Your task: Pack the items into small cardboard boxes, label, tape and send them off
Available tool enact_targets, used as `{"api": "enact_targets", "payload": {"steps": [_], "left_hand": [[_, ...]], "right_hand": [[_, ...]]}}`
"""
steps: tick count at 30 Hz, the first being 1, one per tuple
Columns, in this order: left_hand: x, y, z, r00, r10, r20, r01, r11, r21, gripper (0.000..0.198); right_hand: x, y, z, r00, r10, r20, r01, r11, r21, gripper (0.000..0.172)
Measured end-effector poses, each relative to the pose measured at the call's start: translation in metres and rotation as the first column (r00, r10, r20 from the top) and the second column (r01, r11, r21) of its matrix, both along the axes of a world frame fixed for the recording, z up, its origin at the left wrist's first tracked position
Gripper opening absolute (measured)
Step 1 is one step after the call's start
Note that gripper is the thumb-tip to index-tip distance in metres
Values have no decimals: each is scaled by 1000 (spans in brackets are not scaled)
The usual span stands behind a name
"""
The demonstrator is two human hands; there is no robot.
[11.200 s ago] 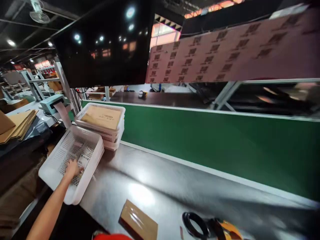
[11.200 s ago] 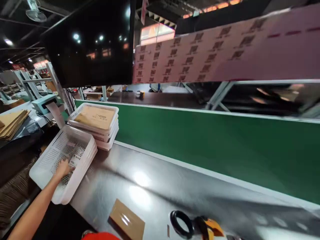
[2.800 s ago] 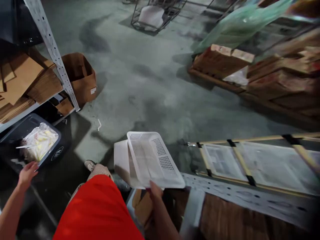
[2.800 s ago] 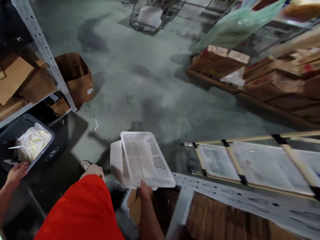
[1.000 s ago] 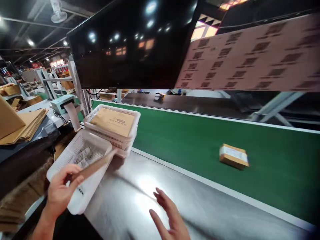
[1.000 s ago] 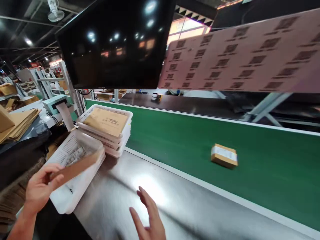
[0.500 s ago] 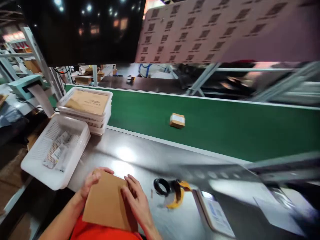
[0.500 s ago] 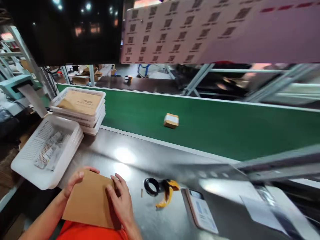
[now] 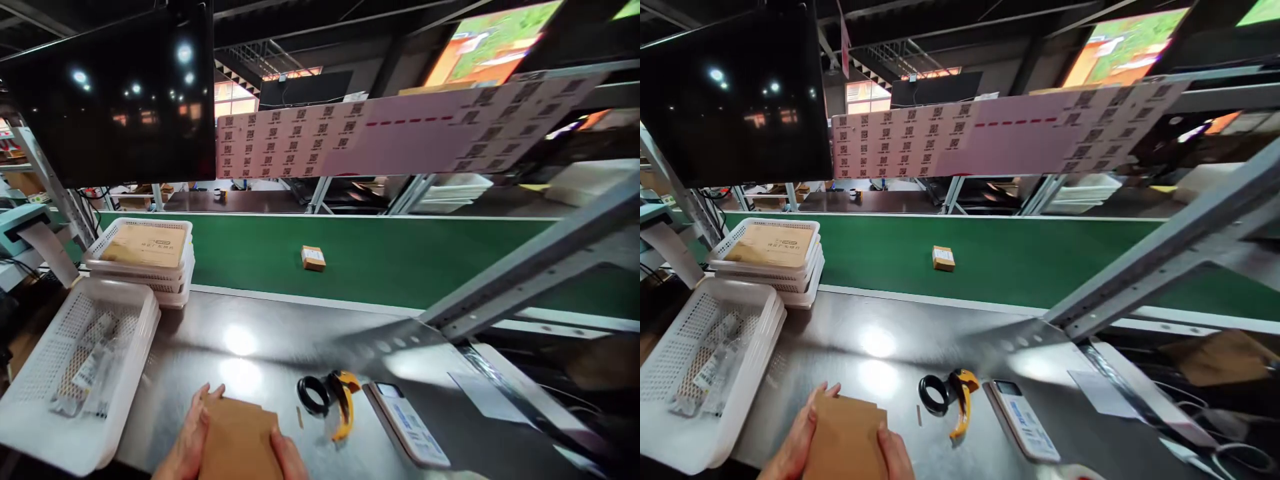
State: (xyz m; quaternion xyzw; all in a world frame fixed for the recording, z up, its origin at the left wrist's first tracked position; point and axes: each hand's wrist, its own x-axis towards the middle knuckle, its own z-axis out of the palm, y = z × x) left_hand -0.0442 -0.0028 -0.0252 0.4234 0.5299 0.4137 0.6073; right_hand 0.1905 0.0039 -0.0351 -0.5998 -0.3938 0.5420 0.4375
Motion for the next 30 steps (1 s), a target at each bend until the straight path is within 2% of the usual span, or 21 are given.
{"api": "enact_targets", "payload": {"steps": [1, 3, 6, 8, 10, 12, 15, 17, 19, 20, 22, 23, 24, 25, 26, 27, 28, 29, 30], "left_hand": [[-1, 5, 3, 999, -23, -49, 23, 1000, 8, 96], [-2, 16, 8, 992, 8, -123, -4, 1000, 31, 87], [1, 22, 8, 982, 138, -129, -144, 989, -35, 66], [1, 19, 4, 973, 181, -140, -199, 972, -124, 61], [-2, 16, -1, 968, 151, -200, -178, 976, -124, 57], [-8, 19, -5, 949, 112, -296, -127, 991, -31, 55], [-17, 38, -15, 919, 27, -394, 22, 993, 119, 59], [-26, 53, -31, 891, -12, -455, 160, 944, 288, 59], [-40, 60, -57, 824, 24, -566, 296, 834, 466, 55], [-48, 59, -73, 775, 57, -629, 364, 774, 518, 52], [-64, 48, -107, 664, 84, -743, 490, 702, 517, 45], [-70, 39, -123, 622, 83, -779, 535, 681, 499, 43], [-75, 30, -136, 591, 85, -803, 560, 674, 483, 42], [-79, 22, -147, 573, 93, -814, 570, 668, 478, 42], [-81, 15, -155, 566, 105, -818, 570, 667, 480, 42], [-83, 11, -160, 565, 119, -816, 564, 666, 488, 42], [-84, 8, -164, 571, 135, -810, 556, 663, 502, 42], [-84, 8, -167, 579, 142, -803, 550, 659, 513, 41], [-85, 10, -169, 587, 144, -797, 545, 657, 520, 40]], "right_hand": [[1, 1, 0, 1000, -2, 14, 3, 998, -56, 64], [0, 4, 5, 999, 27, -29, -30, 993, -116, 62], [-7, 6, 17, 988, 13, -155, -24, 998, -66, 58], [-11, 5, 22, 976, 16, -215, -29, 998, -55, 60], [-14, 4, 23, 983, 63, -171, -66, 998, -12, 48], [-17, 6, 18, 991, 123, -61, -118, 990, 78, 43], [-21, 17, -5, 983, 144, 111, -167, 955, 244, 46], [-22, 26, -32, 954, 149, 260, -248, 879, 407, 47], [-23, 31, -68, 873, 152, 463, -409, 747, 525, 51], [-22, 30, -86, 804, 157, 573, -514, 669, 537, 55], [-19, 22, -119, 631, 182, 754, -712, 522, 469, 62], [-15, 16, -132, 556, 197, 807, -775, 473, 419, 64], [-9, 10, -140, 510, 207, 835, -808, 449, 382, 65], [0, 6, -145, 500, 201, 842, -806, 463, 369, 65], [12, 3, -146, 522, 172, 835, -771, 514, 376, 62], [27, 2, -142, 561, 109, 821, -697, 597, 397, 58], [47, 3, -134, 591, 7, 806, -581, 697, 420, 54], [70, 6, -123, 584, -120, 803, -422, 800, 427, 51], [96, 10, -109, 536, -247, 808, -237, 874, 425, 48]]}}
